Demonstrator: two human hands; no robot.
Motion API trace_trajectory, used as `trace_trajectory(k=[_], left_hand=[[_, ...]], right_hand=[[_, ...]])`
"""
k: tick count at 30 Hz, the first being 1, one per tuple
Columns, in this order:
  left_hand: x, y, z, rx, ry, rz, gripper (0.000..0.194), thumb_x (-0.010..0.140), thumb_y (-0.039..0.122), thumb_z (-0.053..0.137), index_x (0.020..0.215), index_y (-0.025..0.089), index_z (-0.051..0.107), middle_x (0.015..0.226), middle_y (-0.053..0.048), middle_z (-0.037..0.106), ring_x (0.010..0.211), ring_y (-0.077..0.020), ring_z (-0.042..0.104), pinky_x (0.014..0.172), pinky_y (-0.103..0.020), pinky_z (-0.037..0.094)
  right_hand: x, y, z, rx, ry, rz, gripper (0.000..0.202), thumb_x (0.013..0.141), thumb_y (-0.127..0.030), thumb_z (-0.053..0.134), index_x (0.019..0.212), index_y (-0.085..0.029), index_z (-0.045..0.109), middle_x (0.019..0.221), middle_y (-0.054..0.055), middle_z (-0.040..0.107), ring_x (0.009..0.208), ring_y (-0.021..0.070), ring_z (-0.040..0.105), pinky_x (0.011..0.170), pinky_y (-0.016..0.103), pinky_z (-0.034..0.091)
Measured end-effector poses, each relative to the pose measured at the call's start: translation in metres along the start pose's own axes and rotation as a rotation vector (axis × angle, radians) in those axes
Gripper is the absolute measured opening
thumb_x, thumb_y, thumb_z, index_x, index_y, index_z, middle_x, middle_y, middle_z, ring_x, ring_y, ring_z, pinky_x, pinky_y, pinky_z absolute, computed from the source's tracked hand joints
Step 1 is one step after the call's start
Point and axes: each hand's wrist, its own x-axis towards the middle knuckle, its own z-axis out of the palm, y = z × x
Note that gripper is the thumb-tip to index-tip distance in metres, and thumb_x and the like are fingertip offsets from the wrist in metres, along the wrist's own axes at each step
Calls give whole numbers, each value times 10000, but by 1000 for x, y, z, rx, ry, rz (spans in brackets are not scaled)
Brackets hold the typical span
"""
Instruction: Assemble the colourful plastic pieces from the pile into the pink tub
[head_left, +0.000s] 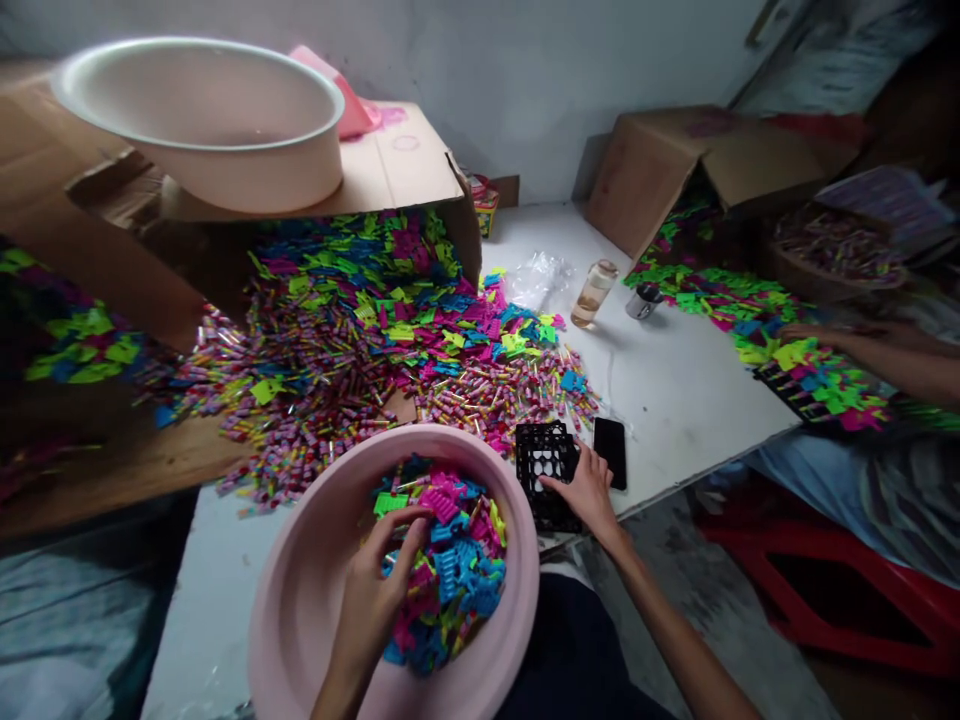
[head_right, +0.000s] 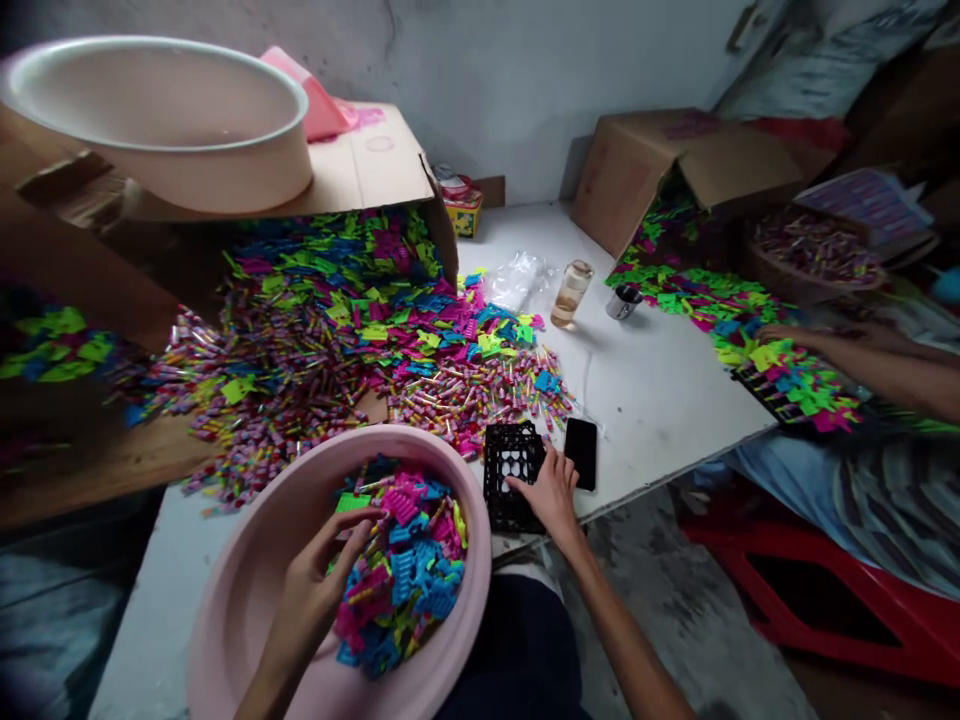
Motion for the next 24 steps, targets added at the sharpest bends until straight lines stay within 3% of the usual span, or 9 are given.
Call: trace_trajectory(k=[3, 7, 11, 14, 17, 20, 22, 24], left_hand=[[1, 10, 4, -27, 0, -5, 388, 917, 547, 579, 1113, 244, 718, 1148, -60, 742, 955, -245, 711, 842, -325, 544], [8, 37, 14, -77, -31, 71, 333, 954, 487, 558, 1139, 248, 697, 1192, -65, 722, 992, -235, 701, 875, -330, 542], [30, 77, 49, -151, -142, 262, 333, 964, 407, 585, 1253, 243, 600, 1246, -82, 686, 1118, -233, 656, 982, -356, 505], [46, 106, 86, -285, -193, 355, 500, 931, 399, 642, 1369, 226, 472, 1345, -112, 622, 1218, -241, 603, 1042, -382, 478], [50, 121, 108, -377, -137, 360, 580, 920, 400, 658, 1408, 227, 399, 1311, -107, 637, 1181, -239, 627, 1017, -376, 496], [46, 116, 96, -315, -86, 328, 533, 918, 368, 657, 1382, 223, 440, 1219, -93, 683, 1089, -245, 666, 959, -369, 519], [46, 101, 70, -297, -92, 293, 489, 913, 356, 664, 1353, 221, 496, 1175, -75, 712, 1054, -244, 683, 933, -358, 533], [50, 79, 31, -285, -17, 252, 489, 893, 370, 696, 1334, 223, 545, 1191, -61, 721, 1089, -244, 680, 948, -346, 536]], right_hand=[[3, -4, -11, 173, -52, 3, 835, 610, -548, 796, 1297, -148, 542, 1297, 204, 620, 1195, 386, 595, 1016, 526, 459], [0, -12, -55, 306, -53, -38, 723, 721, -590, 730, 1281, -175, 538, 1223, 137, 680, 1115, 303, 652, 999, 455, 498], [-7, -42, -96, 684, 97, 9, 659, 738, -492, 800, 1296, -226, 570, 1244, 84, 687, 1103, 267, 656, 981, 403, 511], [-11, -81, -95, 1002, 85, 95, 662, 719, -457, 819, 1308, -258, 592, 1205, 50, 708, 1034, 254, 684, 899, 387, 556], [-19, -122, -69, 1210, 39, 164, 676, 728, -449, 789, 1345, -267, 582, 1193, 30, 716, 1023, 241, 696, 890, 382, 572], [-32, -149, -39, 1275, -22, 251, 701, 735, -458, 776, 1377, -265, 568, 1209, 26, 718, 1063, 249, 693, 913, 386, 572], [-38, -156, -24, 1256, -172, 277, 694, 745, -498, 767, 1369, -258, 585, 1226, 38, 721, 1124, 271, 676, 942, 404, 567], [-35, -155, -10, 1208, -330, 242, 659, 782, -559, 720, 1357, -257, 606, 1290, 49, 702, 1228, 277, 629, 1000, 399, 543]])
